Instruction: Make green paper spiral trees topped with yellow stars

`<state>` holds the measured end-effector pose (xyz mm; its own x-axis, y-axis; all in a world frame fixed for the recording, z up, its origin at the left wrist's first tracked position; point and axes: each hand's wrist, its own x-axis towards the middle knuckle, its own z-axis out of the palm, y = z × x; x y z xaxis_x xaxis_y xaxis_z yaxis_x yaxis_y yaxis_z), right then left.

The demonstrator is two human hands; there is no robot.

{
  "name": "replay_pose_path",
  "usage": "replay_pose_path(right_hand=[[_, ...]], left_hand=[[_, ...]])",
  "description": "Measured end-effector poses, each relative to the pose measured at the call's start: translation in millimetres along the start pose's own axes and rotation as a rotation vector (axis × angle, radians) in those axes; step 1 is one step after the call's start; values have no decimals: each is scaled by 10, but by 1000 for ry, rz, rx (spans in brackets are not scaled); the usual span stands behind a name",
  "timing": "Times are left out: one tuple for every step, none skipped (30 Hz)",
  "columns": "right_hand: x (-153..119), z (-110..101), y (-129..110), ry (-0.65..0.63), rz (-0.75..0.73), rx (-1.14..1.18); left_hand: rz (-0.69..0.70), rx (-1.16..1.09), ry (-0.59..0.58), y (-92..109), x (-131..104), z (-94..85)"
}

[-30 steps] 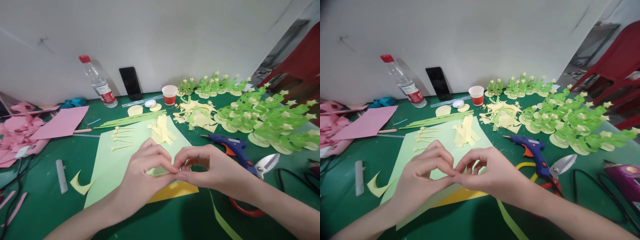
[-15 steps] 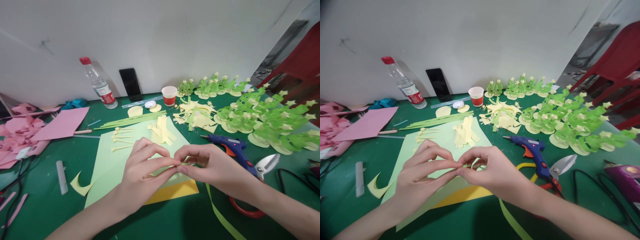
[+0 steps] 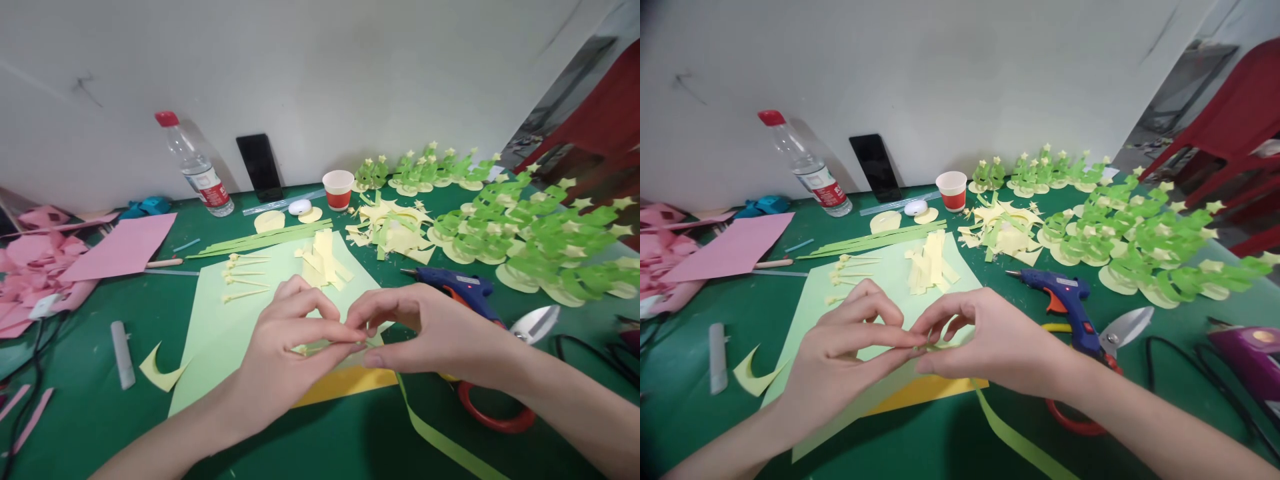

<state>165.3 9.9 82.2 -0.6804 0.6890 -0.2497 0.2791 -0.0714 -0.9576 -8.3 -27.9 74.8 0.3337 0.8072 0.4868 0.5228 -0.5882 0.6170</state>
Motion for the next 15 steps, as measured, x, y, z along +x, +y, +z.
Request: replay_pose_path(right_hand=[[-4, -8, -6, -8, 7, -12], [-7, -14, -11, -14, 10, -18], [-10, -15, -14, -19, 13, -24], [-12, -11, -17, -26, 18, -29], [-14, -3, -18, -31, 23, -29], [-16, 8, -19, -33, 25, -25], [-17, 23, -18, -33, 23, -16], [-17, 40, -17, -29, 17, 0], [-16, 58, -15, -19, 8, 21], [-14, 74, -13, -7, -6, 39], [-11, 88, -9, 9, -21, 52], [-8, 97, -5, 22, -33, 58], [-6, 100, -2, 37, -44, 63], [-3, 98, 0, 49, -53, 64], [-1, 90, 2, 55, -55, 63]], left_hand=[[-36, -24, -9, 8, 5, 3], [-68, -51, -11, 13, 9, 8], [-101, -76, -14, 16, 13, 15], [-132, -101, -14, 17, 16, 22], [-157, -125, -17, 17, 18, 29], [-176, -147, -19, 17, 18, 37], [-188, -167, -21, 16, 17, 44], [-194, -182, -23, 14, 16, 50], [-195, -191, -26, 13, 15, 57], [-190, -191, -26, 11, 13, 62], [-183, -183, -24, 9, 12, 66], [-172, -168, -21, 5, 12, 69], [-153, -146, -15, 0, 11, 70], [-129, -116, -7, -7, 11, 69], [-97, -80, 4, -15, 11, 66]])
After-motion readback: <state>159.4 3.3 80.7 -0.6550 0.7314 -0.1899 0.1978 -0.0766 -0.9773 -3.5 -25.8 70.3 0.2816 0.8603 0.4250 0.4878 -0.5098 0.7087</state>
